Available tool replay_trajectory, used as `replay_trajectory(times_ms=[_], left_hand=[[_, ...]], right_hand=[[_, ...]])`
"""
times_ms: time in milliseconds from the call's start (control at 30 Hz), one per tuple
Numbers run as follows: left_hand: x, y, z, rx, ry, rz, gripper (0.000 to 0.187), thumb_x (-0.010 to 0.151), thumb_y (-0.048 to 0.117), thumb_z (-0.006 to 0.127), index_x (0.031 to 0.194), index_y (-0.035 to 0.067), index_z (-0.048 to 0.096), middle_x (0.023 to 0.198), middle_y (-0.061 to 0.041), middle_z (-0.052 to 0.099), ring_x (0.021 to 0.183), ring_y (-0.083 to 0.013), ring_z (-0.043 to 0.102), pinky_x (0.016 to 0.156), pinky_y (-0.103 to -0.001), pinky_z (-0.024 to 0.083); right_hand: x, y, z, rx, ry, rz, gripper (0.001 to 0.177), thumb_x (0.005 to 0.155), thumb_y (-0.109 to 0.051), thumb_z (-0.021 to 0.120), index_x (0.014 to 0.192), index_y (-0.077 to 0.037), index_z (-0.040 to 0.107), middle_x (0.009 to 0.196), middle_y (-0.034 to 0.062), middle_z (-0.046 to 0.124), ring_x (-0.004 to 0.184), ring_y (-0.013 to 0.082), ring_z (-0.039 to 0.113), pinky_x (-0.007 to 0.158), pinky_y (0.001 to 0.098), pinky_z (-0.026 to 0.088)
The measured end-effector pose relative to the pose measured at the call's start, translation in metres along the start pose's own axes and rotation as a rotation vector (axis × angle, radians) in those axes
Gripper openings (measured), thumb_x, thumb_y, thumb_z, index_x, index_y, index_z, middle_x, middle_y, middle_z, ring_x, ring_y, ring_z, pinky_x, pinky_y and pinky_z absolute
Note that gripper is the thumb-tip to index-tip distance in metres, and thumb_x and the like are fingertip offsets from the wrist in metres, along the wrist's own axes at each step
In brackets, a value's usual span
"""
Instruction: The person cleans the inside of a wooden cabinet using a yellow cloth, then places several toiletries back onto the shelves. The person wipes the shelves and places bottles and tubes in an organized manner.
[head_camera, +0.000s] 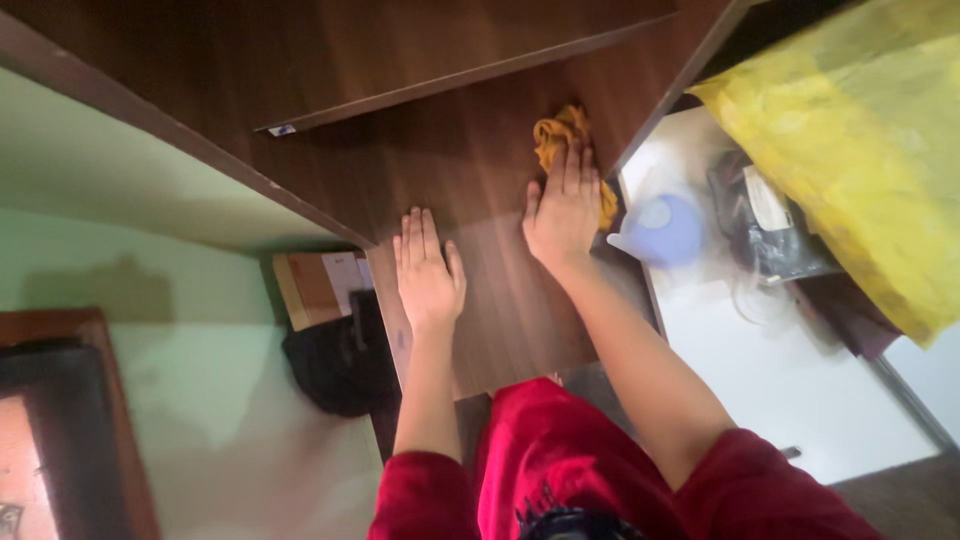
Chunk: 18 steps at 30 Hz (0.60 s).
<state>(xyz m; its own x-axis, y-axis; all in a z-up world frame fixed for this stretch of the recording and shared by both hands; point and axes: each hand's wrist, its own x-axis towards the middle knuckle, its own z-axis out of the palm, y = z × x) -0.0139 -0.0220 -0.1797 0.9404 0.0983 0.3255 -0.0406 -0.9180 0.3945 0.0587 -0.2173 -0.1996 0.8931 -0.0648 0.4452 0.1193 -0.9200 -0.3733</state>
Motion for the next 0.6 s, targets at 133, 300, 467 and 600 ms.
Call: replay_trajectory(times_ms=[133,300,467,600], left_hand=[[-0.003,-0.002,0.004,0.020,0.006,-0.019,0.058,0.102,0.024,0.049,0.153,-0.002,0.043,0.160,-0.018,0.043,0.152,-0.0317,0.036,0.126,-0.047,0.025],[-0.005,0.001,0.004,0.006,0.034,-0.043,0.055,0.102,0.023,0.048,0.151,-0.002,0.047,0.159,-0.017,0.046,0.151,-0.0319,0.037,0.125,-0.046,0.026],[-0.001,0.002,0.003,-0.028,0.067,-0.037,0.050,0.100,0.016,0.050,0.146,-0.002,0.053,0.155,-0.017,0.051,0.149,-0.0324,0.041,0.125,-0.046,0.029],[-0.004,0.000,0.002,-0.090,0.107,-0.050,0.054,0.093,0.007,0.050,0.145,-0.006,0.053,0.152,-0.021,0.052,0.147,-0.0347,0.044,0.126,-0.046,0.032]], right_hand=[[0.054,0.016,0.048,-0.034,0.062,0.015,0.060,0.105,-0.022,0.057,0.157,0.004,0.041,0.164,0.0253,0.039,0.150,0.0396,0.041,0.125,0.0443,0.034],[0.114,0.016,0.071,0.065,0.149,-0.063,0.068,0.080,-0.015,0.059,0.144,0.008,0.053,0.148,0.0285,0.049,0.131,0.0434,0.054,0.109,0.0434,0.043],[0.089,-0.040,0.064,-0.015,-0.647,-0.180,0.024,0.098,-0.018,0.060,0.114,-0.015,0.079,0.126,0.0140,0.075,0.113,0.0300,0.072,0.103,0.0438,0.054],[0.030,-0.090,0.045,0.371,-0.021,-0.679,0.029,0.087,-0.015,0.069,0.116,-0.015,0.074,0.126,0.0070,0.070,0.106,0.0290,0.072,0.087,0.0451,0.057]])
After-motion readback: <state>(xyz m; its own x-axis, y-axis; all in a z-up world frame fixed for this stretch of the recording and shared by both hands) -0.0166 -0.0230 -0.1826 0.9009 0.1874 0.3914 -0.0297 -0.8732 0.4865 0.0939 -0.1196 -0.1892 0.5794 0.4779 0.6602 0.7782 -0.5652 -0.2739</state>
